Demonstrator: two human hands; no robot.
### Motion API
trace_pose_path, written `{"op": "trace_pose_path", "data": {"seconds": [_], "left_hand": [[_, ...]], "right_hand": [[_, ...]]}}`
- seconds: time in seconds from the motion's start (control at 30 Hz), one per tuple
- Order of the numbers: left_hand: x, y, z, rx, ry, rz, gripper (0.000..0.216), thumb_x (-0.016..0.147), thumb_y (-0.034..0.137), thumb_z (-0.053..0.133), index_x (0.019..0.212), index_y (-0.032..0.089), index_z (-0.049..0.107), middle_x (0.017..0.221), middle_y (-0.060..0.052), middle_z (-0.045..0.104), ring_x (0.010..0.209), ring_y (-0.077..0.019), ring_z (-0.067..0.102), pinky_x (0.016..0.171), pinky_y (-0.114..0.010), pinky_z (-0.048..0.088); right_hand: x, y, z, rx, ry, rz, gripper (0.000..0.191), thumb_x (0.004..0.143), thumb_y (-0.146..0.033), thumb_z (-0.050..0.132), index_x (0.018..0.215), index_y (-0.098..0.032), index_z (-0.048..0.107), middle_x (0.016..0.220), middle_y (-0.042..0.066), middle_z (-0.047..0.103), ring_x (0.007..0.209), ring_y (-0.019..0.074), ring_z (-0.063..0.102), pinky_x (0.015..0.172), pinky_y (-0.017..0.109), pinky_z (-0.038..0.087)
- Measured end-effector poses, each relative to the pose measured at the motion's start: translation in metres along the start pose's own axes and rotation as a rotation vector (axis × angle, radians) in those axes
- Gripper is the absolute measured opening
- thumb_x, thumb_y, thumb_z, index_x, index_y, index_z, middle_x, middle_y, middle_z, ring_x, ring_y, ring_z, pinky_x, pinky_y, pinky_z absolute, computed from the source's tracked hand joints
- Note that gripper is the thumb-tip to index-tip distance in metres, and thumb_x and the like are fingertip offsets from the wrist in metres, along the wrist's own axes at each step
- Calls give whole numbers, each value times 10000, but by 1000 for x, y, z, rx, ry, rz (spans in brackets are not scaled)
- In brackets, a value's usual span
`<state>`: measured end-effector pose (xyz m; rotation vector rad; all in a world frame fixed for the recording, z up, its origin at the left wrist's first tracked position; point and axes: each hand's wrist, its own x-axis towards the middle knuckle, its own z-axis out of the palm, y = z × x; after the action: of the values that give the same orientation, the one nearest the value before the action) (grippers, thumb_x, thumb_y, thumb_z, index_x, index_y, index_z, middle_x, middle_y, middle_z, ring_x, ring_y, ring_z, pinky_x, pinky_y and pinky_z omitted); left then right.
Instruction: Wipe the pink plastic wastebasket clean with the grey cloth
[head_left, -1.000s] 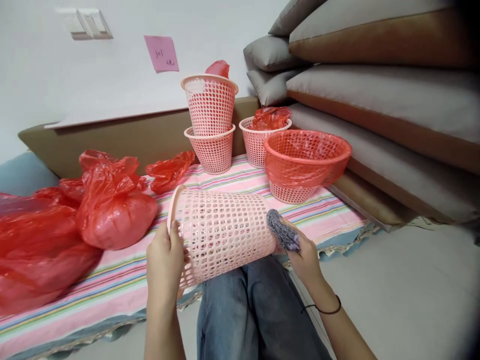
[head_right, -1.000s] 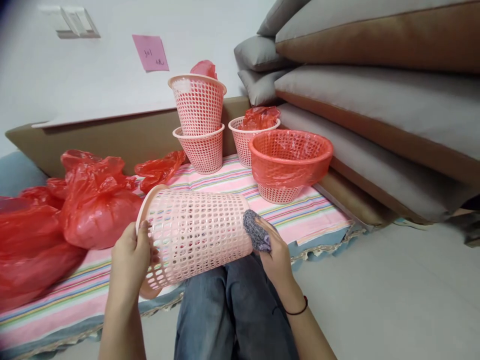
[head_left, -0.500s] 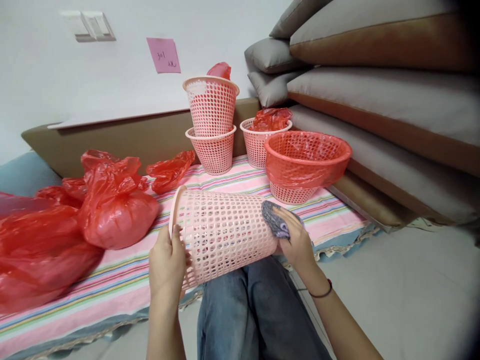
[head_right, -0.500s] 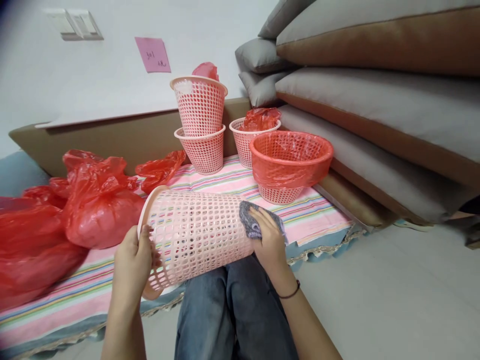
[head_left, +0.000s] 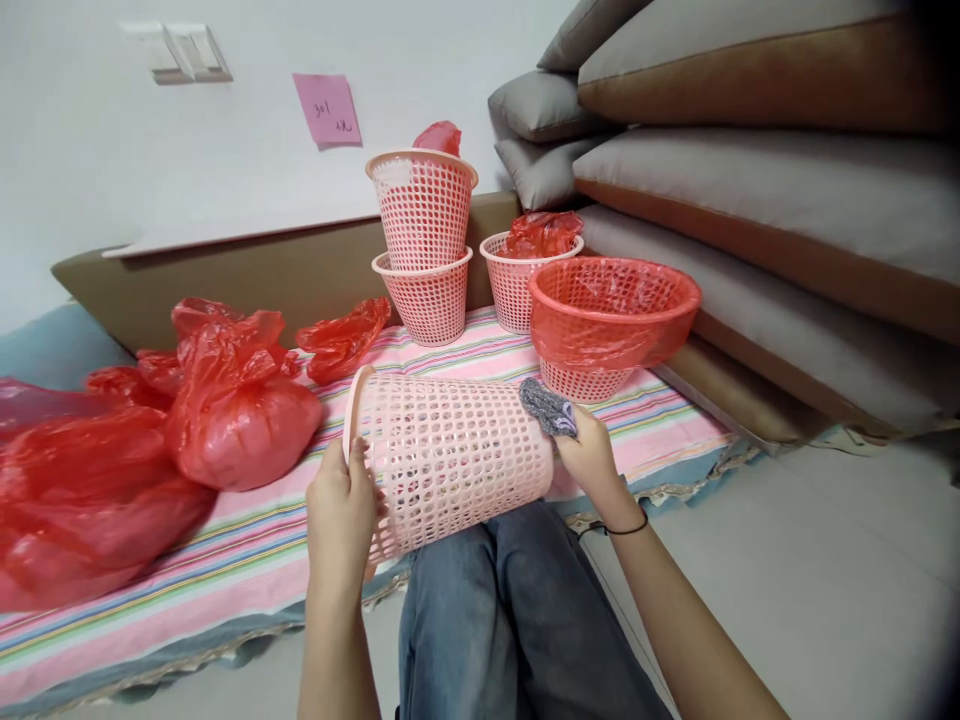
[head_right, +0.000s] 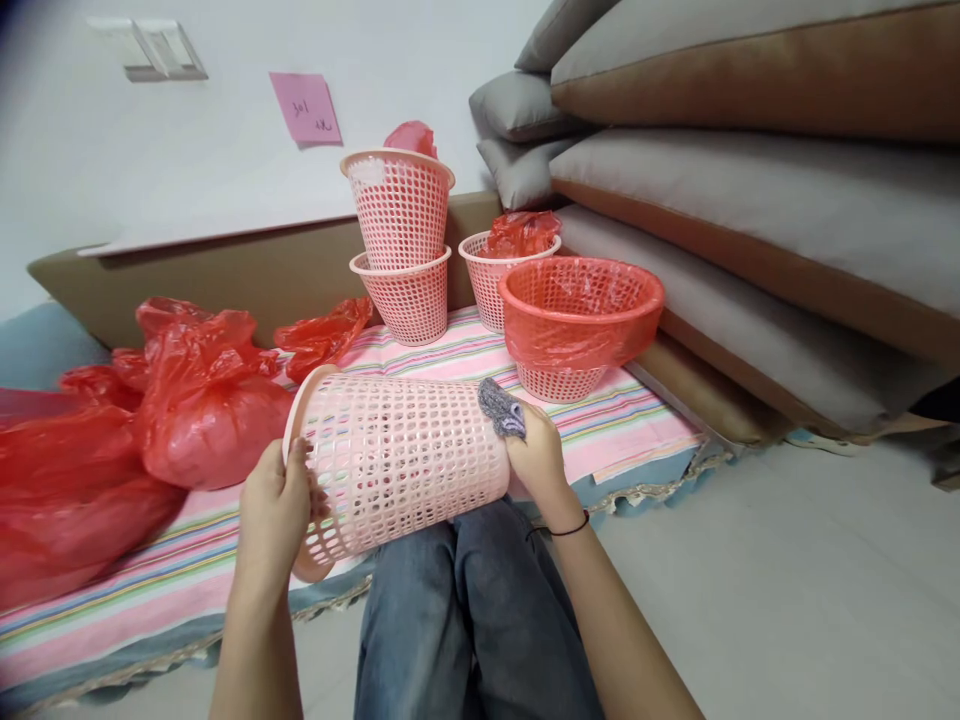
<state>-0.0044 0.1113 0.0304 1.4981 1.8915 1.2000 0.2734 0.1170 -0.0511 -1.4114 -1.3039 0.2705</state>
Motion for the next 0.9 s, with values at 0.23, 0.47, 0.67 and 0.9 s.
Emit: {"op": "trace_pose_path", "data": {"seconds": [0.23,0.47,0.67,0.9], "left_hand": [[-2,-1,2,-59,0,3,286,887,484,431,821,218,512,478,69,441,380,-141,498,382,-237,428],[-6,-23,-1,-198,0,109,368,811,551,535,946,209,552,758,7,606,673,-161,616,603,-255,498],[-33,-97,17,-349,86,29,440,778,572,537,1014,201,523,952,-55,630,913,-232,643,765,-318,523],[-40,-117,22,-297,78,-5,428,819,597,431,872,203,589,928,-69,684,951,-257,635,844,-371,515]], "right_hand": [[-45,7,-8,115,9,3,535,724,-96,480,1225,-200,638,1266,90,655,1186,249,589,1041,443,442],[-29,1,-8,120,4,10,479,735,-113,500,1177,-197,662,1222,85,681,1153,251,605,1026,439,449],[-12,2,-1,154,22,50,369,752,-160,510,1073,-174,692,1107,97,725,1036,264,652,924,420,501],[1,6,3,185,30,84,305,743,-184,537,997,-178,704,978,79,756,907,249,682,811,372,527]]}}
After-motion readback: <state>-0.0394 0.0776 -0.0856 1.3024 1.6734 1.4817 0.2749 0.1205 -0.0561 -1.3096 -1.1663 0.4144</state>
